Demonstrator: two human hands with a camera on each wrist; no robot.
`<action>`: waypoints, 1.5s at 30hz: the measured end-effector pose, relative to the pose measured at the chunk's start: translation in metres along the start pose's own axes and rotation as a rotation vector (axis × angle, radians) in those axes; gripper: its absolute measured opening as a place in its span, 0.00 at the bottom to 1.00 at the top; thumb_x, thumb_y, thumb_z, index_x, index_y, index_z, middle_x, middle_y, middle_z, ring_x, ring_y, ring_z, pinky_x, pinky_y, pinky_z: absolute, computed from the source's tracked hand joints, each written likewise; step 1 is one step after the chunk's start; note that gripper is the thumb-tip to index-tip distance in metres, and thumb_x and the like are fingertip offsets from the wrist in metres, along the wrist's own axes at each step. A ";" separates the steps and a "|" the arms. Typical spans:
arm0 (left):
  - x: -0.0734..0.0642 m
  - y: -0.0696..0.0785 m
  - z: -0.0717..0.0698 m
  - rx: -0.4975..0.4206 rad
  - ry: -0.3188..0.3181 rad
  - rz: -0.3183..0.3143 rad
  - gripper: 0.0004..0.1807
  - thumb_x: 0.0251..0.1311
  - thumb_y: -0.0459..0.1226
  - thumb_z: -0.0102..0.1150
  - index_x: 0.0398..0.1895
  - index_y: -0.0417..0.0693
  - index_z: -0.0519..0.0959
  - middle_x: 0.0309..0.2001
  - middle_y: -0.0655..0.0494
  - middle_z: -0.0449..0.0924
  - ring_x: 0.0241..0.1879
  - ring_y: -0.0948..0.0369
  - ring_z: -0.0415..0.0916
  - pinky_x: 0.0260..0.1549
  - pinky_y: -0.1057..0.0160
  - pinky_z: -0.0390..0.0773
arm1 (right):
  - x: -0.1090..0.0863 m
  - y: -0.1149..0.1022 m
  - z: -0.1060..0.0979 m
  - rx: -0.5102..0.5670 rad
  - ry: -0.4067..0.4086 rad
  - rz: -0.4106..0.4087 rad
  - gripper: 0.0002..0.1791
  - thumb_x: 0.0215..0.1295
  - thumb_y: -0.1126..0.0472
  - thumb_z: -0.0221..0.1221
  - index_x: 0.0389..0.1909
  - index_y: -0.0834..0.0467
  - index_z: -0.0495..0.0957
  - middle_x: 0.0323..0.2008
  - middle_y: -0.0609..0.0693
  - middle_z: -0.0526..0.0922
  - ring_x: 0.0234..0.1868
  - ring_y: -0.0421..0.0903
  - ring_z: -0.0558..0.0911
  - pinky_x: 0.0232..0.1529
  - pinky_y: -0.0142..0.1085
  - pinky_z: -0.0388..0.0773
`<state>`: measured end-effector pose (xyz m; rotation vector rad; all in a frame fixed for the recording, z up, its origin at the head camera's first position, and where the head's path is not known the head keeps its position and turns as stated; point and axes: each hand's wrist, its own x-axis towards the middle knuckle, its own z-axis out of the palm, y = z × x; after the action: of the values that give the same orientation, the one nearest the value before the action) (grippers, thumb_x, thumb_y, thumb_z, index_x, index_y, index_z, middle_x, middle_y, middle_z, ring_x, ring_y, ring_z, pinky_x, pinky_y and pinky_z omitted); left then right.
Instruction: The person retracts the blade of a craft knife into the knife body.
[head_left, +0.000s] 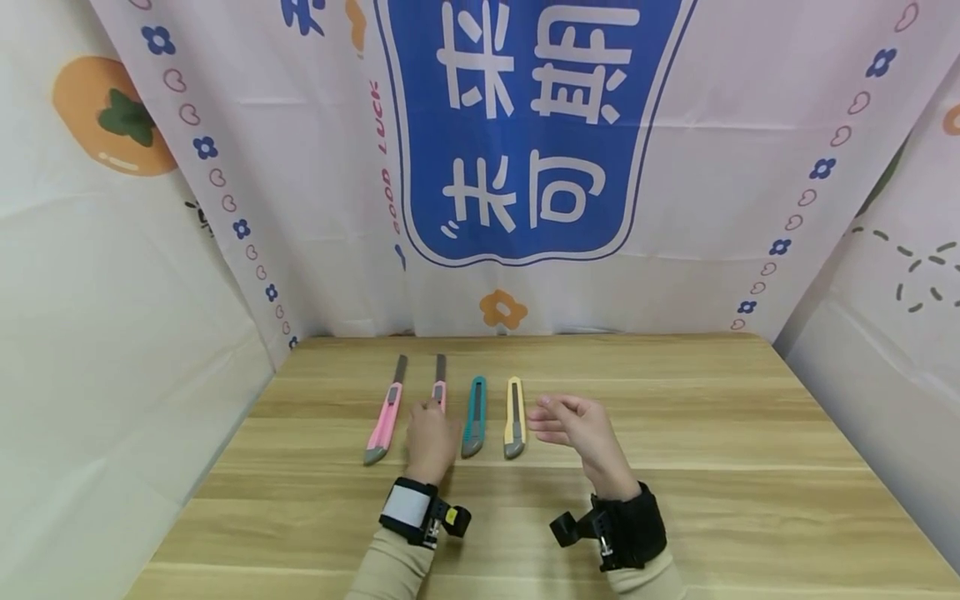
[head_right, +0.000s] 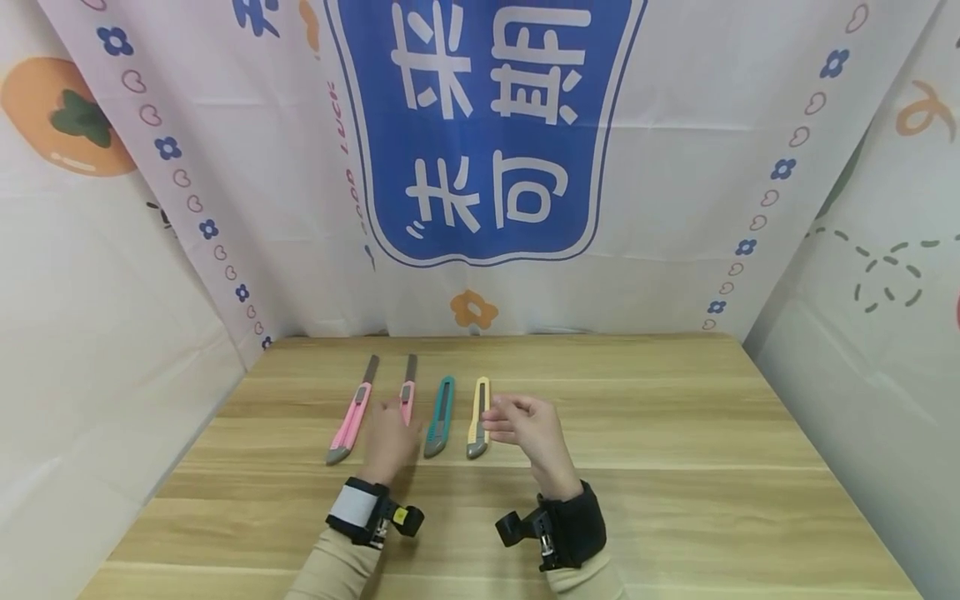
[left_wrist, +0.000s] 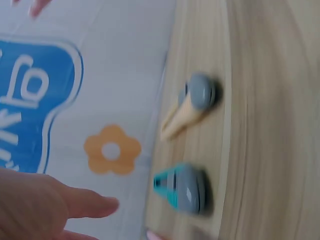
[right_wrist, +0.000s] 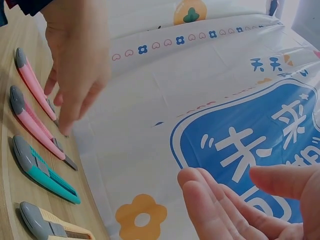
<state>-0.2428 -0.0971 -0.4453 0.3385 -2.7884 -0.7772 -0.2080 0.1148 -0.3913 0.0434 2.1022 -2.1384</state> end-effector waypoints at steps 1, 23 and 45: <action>0.003 -0.004 -0.001 0.019 -0.018 -0.015 0.26 0.58 0.40 0.65 0.52 0.26 0.75 0.49 0.30 0.74 0.45 0.43 0.75 0.41 0.47 0.80 | 0.000 0.000 0.000 -0.001 -0.001 -0.003 0.19 0.70 0.56 0.55 0.52 0.68 0.76 0.40 0.57 0.88 0.36 0.41 0.88 0.42 0.35 0.87; 0.009 -0.036 0.003 0.173 -0.124 -0.011 0.17 0.50 0.40 0.66 0.16 0.37 0.75 0.32 0.39 0.79 0.36 0.48 0.74 0.37 0.51 0.76 | 0.000 0.001 0.000 0.007 -0.006 0.001 0.20 0.70 0.56 0.55 0.53 0.69 0.75 0.40 0.57 0.88 0.36 0.41 0.88 0.40 0.33 0.87; 0.002 -0.033 -0.001 0.144 -0.071 -0.019 0.20 0.57 0.40 0.64 0.11 0.41 0.72 0.26 0.45 0.76 0.29 0.54 0.70 0.29 0.59 0.70 | -0.003 0.001 0.001 -0.008 -0.004 0.000 0.21 0.71 0.55 0.54 0.53 0.69 0.75 0.42 0.59 0.88 0.36 0.41 0.88 0.42 0.34 0.87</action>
<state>-0.2391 -0.1252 -0.4620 0.3696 -2.9194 -0.6047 -0.2048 0.1145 -0.3917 0.0378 2.1087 -2.1279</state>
